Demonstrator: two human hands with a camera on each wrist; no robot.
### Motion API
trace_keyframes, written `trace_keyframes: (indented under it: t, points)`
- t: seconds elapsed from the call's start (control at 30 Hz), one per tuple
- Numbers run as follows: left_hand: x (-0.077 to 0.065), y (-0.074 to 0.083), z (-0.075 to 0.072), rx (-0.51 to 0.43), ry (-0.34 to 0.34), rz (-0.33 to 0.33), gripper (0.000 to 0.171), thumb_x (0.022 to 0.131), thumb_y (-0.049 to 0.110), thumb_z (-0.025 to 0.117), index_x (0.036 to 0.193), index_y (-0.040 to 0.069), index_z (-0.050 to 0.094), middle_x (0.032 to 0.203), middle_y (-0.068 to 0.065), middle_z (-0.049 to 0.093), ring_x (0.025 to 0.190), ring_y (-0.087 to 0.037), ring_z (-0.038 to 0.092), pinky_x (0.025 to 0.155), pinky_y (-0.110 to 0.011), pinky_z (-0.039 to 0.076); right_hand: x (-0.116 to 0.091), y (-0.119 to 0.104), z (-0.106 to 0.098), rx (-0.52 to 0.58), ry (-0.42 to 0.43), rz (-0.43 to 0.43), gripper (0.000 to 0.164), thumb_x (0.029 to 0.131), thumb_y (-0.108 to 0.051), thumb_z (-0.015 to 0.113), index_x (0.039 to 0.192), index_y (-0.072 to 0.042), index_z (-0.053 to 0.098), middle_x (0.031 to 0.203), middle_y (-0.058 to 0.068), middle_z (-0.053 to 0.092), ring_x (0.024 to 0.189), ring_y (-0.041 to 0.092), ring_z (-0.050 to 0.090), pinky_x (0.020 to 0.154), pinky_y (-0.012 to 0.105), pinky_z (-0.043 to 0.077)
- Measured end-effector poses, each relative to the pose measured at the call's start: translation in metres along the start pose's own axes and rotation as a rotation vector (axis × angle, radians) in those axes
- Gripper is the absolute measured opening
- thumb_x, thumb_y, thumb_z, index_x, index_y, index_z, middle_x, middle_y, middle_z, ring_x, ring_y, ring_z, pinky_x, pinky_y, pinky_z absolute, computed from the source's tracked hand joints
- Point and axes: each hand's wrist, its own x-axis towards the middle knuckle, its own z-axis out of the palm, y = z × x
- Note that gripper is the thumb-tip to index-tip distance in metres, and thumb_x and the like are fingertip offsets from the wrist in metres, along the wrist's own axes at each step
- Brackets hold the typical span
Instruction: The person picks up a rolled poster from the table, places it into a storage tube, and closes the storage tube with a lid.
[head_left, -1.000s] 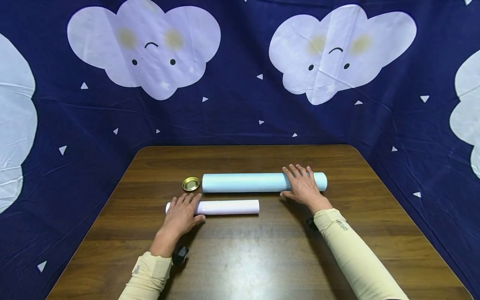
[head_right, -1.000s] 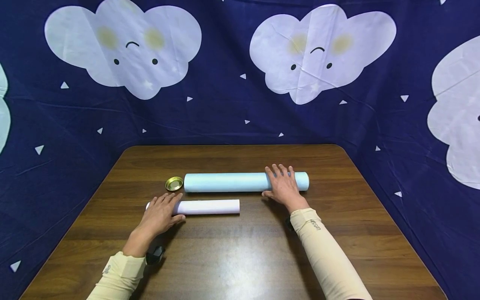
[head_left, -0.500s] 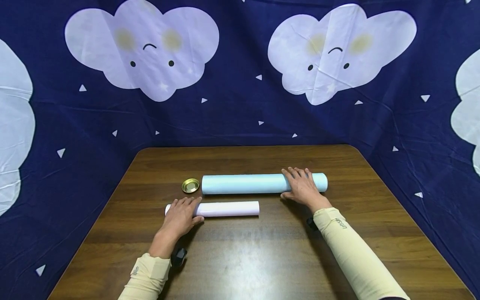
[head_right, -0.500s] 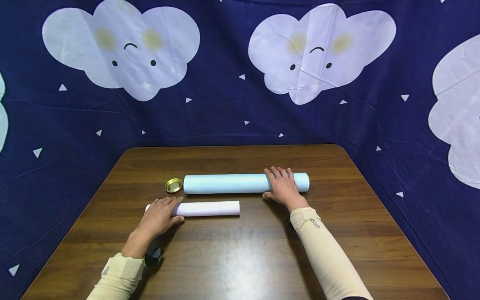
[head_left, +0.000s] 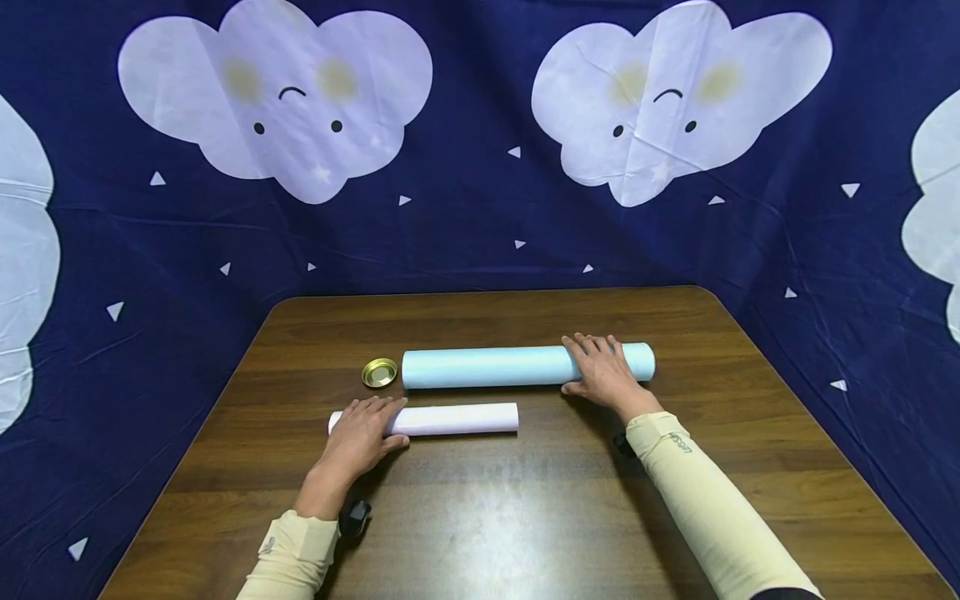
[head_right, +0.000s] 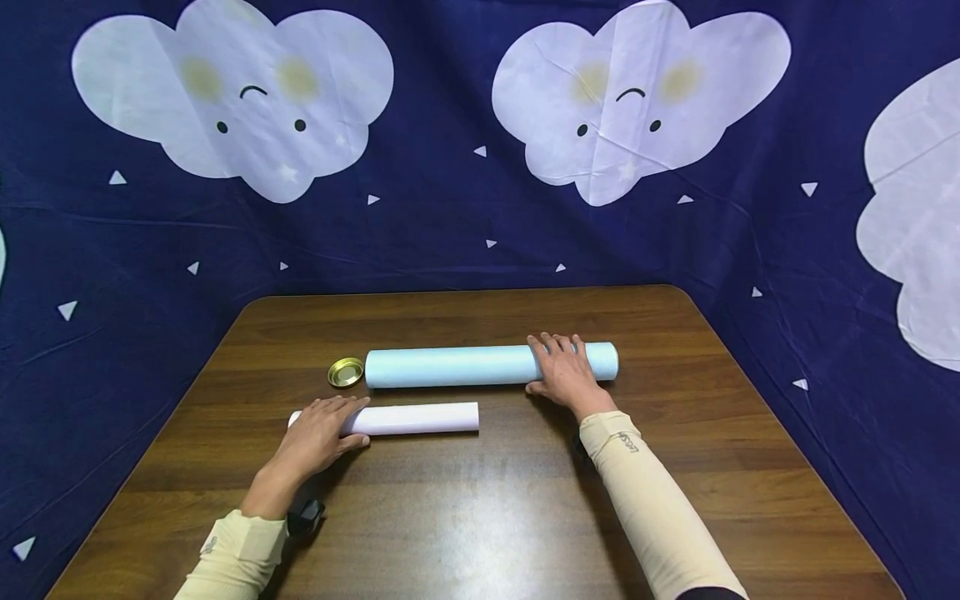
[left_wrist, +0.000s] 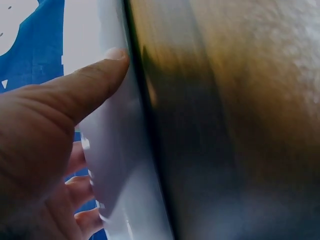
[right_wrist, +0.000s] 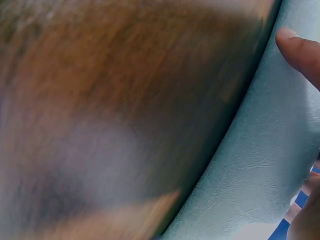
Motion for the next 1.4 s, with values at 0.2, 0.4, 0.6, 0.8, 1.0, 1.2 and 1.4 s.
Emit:
trace_keyframes:
  t: [0.2,0.4,0.6,0.8,1.0,1.2,1.4]
  points:
    - [0.000,-0.002,0.001,-0.006,0.014,0.011,0.062,0.079,0.036,0.072,0.132,0.010,0.054,0.131,-0.018,0.057,0.123,-0.040,0.051,0.103,-0.058,0.036,0.003,0.002,0.001,-0.010,0.018,-0.007,0.088,0.074,-0.042,0.077,0.145,-0.011,0.036,0.145,0.019,0.043,0.129,0.041,0.041,0.108,0.060,0.025]
    - [0.000,-0.004,0.003,-0.015,0.036,0.030,0.060,0.078,0.035,0.073,0.131,0.012,0.055,0.129,-0.017,0.059,0.121,-0.038,0.053,0.103,-0.058,0.036,0.005,0.004,0.002,-0.002,0.038,-0.016,0.086,0.074,-0.040,0.078,0.144,-0.010,0.037,0.143,0.019,0.044,0.128,0.041,0.042,0.108,0.061,0.026]
    - [-0.001,-0.006,0.004,-0.024,0.059,0.050,0.061,0.077,0.036,0.074,0.130,0.012,0.056,0.127,-0.016,0.061,0.119,-0.036,0.055,0.102,-0.058,0.037,0.007,0.004,0.004,-0.002,0.050,-0.016,0.087,0.073,-0.040,0.079,0.144,-0.011,0.037,0.142,0.019,0.045,0.128,0.040,0.042,0.108,0.060,0.025]
    - [-0.001,-0.007,0.005,-0.024,0.068,0.054,0.059,0.077,0.035,0.074,0.129,0.012,0.057,0.126,-0.016,0.061,0.118,-0.037,0.056,0.102,-0.059,0.037,0.008,0.004,0.007,0.002,0.069,-0.017,0.086,0.072,-0.037,0.080,0.143,-0.011,0.039,0.139,0.018,0.048,0.127,0.039,0.043,0.108,0.060,0.025]
    - [-0.002,-0.008,0.005,-0.031,0.080,0.058,0.054,0.077,0.034,0.074,0.124,0.012,0.059,0.124,-0.016,0.062,0.117,-0.037,0.056,0.101,-0.059,0.037,0.007,0.003,0.009,-0.002,0.087,-0.024,0.084,0.070,-0.036,0.082,0.140,-0.011,0.041,0.134,0.018,0.052,0.125,0.038,0.045,0.107,0.059,0.026]
    - [-0.003,-0.009,0.006,-0.023,0.096,0.063,0.053,0.076,0.035,0.075,0.122,0.014,0.061,0.123,-0.014,0.063,0.116,-0.036,0.057,0.101,-0.059,0.038,0.006,0.002,0.011,0.005,0.095,-0.021,0.081,0.070,-0.034,0.082,0.138,-0.012,0.044,0.131,0.017,0.054,0.123,0.038,0.046,0.108,0.059,0.026]
    - [-0.004,-0.008,0.005,-0.017,0.114,0.073,0.053,0.076,0.035,0.075,0.122,0.013,0.061,0.122,-0.013,0.064,0.115,-0.034,0.057,0.100,-0.058,0.039,0.005,0.004,0.013,0.020,0.093,-0.024,0.079,0.070,-0.034,0.082,0.136,-0.012,0.045,0.129,0.017,0.054,0.123,0.039,0.045,0.110,0.060,0.024]
